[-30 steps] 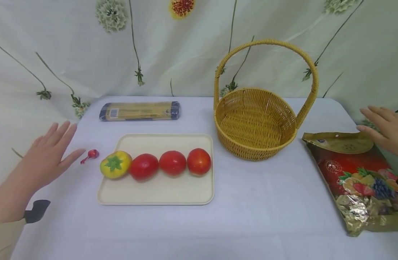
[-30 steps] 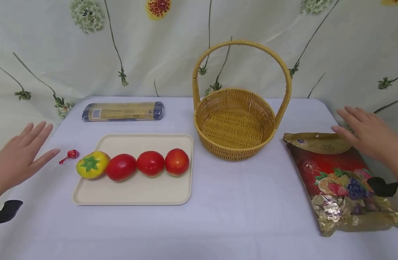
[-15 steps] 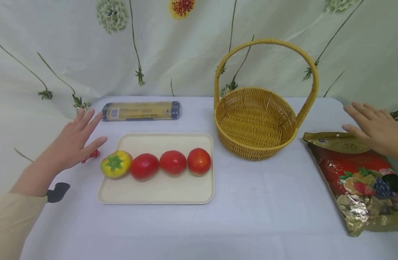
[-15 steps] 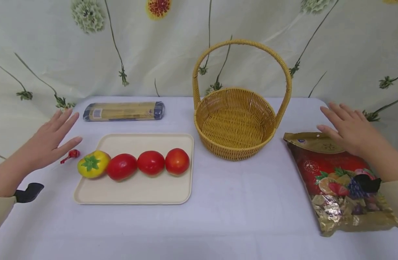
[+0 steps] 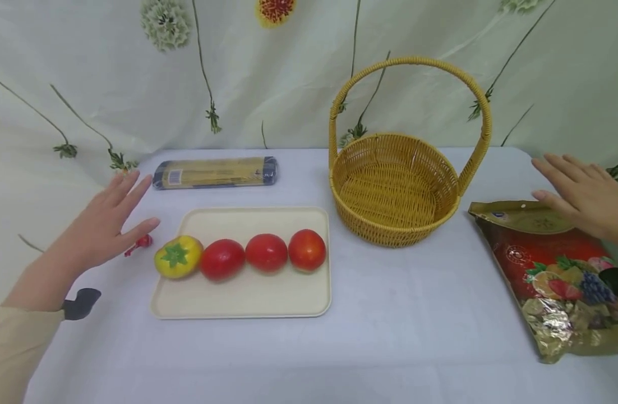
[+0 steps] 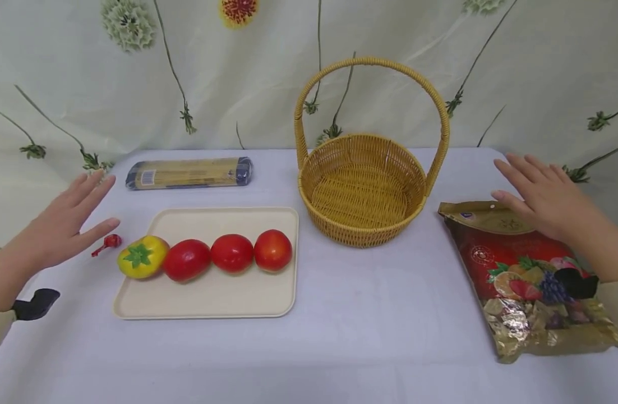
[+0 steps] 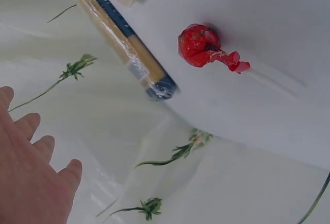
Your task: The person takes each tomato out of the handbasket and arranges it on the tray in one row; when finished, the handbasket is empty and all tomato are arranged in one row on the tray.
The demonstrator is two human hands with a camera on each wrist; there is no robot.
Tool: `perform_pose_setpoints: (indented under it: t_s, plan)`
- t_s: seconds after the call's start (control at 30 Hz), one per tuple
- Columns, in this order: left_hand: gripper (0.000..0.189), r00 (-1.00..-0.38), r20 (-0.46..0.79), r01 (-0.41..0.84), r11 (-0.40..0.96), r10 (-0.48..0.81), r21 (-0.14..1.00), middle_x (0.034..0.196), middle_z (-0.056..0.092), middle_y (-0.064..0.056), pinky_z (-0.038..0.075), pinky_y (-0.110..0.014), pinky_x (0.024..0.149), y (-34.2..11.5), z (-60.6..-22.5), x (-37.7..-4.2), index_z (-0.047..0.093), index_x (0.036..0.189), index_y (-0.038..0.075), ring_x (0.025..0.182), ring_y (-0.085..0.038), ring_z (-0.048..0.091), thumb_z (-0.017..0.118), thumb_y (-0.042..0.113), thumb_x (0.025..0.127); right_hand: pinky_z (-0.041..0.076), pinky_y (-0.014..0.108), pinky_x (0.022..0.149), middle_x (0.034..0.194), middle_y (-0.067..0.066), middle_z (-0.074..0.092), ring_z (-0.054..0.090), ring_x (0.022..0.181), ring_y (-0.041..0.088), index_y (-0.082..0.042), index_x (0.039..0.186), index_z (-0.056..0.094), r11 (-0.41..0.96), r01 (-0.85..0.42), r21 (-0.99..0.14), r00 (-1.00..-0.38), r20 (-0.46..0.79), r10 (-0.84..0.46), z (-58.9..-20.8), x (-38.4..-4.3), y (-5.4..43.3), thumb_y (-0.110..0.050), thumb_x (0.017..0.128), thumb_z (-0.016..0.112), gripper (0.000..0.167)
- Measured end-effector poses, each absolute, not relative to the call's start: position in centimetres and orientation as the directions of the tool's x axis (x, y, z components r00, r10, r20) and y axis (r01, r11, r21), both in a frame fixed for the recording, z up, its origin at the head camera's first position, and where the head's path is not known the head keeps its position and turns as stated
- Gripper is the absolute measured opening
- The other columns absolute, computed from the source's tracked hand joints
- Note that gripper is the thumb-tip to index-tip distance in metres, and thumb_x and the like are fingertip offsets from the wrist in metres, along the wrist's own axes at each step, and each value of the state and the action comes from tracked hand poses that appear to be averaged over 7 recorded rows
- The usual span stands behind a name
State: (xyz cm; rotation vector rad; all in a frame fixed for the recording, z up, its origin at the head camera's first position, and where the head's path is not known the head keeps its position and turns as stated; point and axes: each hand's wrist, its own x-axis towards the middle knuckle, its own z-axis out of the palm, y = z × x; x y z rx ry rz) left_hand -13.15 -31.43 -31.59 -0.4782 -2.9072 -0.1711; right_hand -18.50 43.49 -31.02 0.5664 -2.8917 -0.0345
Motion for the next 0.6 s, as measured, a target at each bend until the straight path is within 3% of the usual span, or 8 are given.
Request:
perform_pose_setpoints:
  t_s: [0.27,0.6]
  plan:
    - [0.082,-0.902,0.238,0.385,0.92,0.36,0.066,0.155,0.0,-0.012,-0.004,-0.055,0.106,-30.7,-31.8,-13.0,0.006,0.152,0.021,0.138,-0.03,-0.011,0.057,0.041,0.09,-0.011,0.056,0.104,0.149,0.03,0.004,-0.005,0.134,0.047,-0.005,0.149,0.001,0.924,-0.374,0.076,-0.911,0.155,-0.381,-30.9,-18.3,43.2,-0.044,0.101,0.03,0.069]
    - [0.081,-0.911,0.208,0.371,0.928,0.355,0.043,0.155,0.0,-0.013,-0.009,-0.052,0.107,-30.3,-31.4,-13.4,0.008,0.152,0.018,0.138,-0.03,-0.013,0.054,0.043,0.091,-0.014,0.055,0.103,0.151,0.026,-0.002,-0.013,0.135,0.04,-0.011,0.15,-0.005,0.922,-0.38,0.073,-0.91,0.147,-0.387,-30.7,-18.0,43.0,-0.043,0.102,0.027,0.066]
